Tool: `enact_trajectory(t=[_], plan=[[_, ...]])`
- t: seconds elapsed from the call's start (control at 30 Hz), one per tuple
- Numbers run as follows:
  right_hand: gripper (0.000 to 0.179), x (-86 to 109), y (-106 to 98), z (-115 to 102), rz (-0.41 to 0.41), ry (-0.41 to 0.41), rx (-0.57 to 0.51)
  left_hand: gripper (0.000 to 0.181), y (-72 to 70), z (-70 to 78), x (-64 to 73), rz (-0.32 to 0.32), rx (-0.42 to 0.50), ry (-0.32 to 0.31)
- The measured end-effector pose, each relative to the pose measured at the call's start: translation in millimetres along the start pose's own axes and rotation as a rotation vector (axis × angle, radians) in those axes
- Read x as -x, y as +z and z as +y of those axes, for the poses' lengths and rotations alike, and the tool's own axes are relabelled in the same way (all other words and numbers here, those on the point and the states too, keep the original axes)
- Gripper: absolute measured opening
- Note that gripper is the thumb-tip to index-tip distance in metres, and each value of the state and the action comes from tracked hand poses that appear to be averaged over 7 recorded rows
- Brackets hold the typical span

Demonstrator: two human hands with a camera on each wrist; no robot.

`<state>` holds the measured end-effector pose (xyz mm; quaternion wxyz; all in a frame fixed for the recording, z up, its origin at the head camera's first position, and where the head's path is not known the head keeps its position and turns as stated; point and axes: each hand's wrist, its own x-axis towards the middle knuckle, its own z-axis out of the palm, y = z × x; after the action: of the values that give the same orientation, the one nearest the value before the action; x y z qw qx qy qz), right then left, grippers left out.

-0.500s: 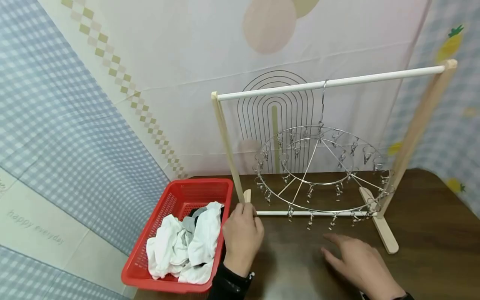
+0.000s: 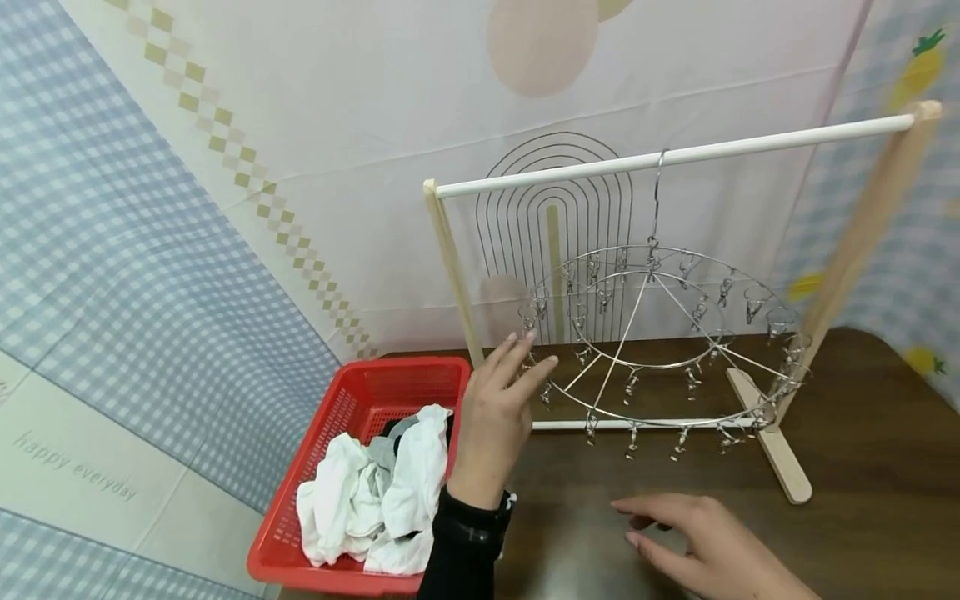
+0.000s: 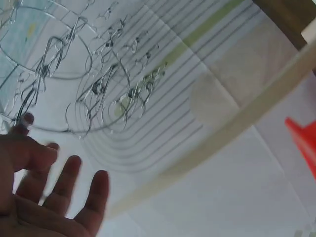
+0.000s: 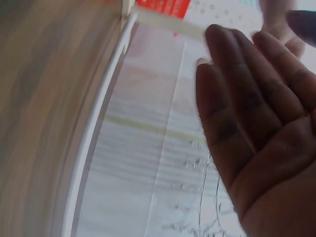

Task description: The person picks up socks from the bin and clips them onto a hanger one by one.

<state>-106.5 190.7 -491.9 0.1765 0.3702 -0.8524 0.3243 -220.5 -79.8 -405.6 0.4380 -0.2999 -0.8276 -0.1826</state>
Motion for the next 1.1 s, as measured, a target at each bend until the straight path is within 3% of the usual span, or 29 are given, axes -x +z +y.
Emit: enact_trajectory(t=[0.13, 0.27, 0.43, 0.5, 0.57, 0.63, 0.83, 0.9, 1.1], plan=[[0.063, -7.0, 10.6, -10.4, -0.027, -0.156, -0.124, 0.034, 6.1, 4.9, 4.8, -0.018, -0.001, 0.050], [0.069, -21.1, 21.7, -23.2, 0.035, -0.162, -0.137, 0.028, 6.2, 10.8, 8.2, -0.048, -0.002, 0.066], [0.087, -43.5, 33.3, -36.8, 0.266, 0.030, 0.047, 0.027, 0.8, 16.8, 8.3, -0.042, -0.023, 0.108], [0.092, -51.3, 35.2, -40.3, 0.334, 0.122, 0.134, 0.027, -2.1, 19.8, 6.8, -0.033, -0.024, 0.133], [0.089, -58.3, 35.2, -41.6, 0.368, 0.208, 0.150, 0.026, -4.7, 22.6, 4.8, -0.029, -0.019, 0.153], [0.081, -65.9, 33.5, -40.7, 0.364, 0.297, 0.071, 0.026, -6.6, 24.8, 3.2, -0.033, -0.008, 0.159], [0.053, -85.5, 29.0, -31.7, 0.314, 0.602, -0.338, 0.025, -11.0, 24.4, 2.5, -0.042, 0.006, 0.161], [0.049, -87.4, 30.5, -29.5, 0.313, 0.659, -0.406, 0.024, -10.9, 23.4, 4.2, -0.027, -0.006, 0.175], [0.032, -86.1, 29.6, -25.0, 0.409, 0.707, -0.474, 0.024, -5.2, 31.7, 1.0, -0.003, -0.031, 0.231]])
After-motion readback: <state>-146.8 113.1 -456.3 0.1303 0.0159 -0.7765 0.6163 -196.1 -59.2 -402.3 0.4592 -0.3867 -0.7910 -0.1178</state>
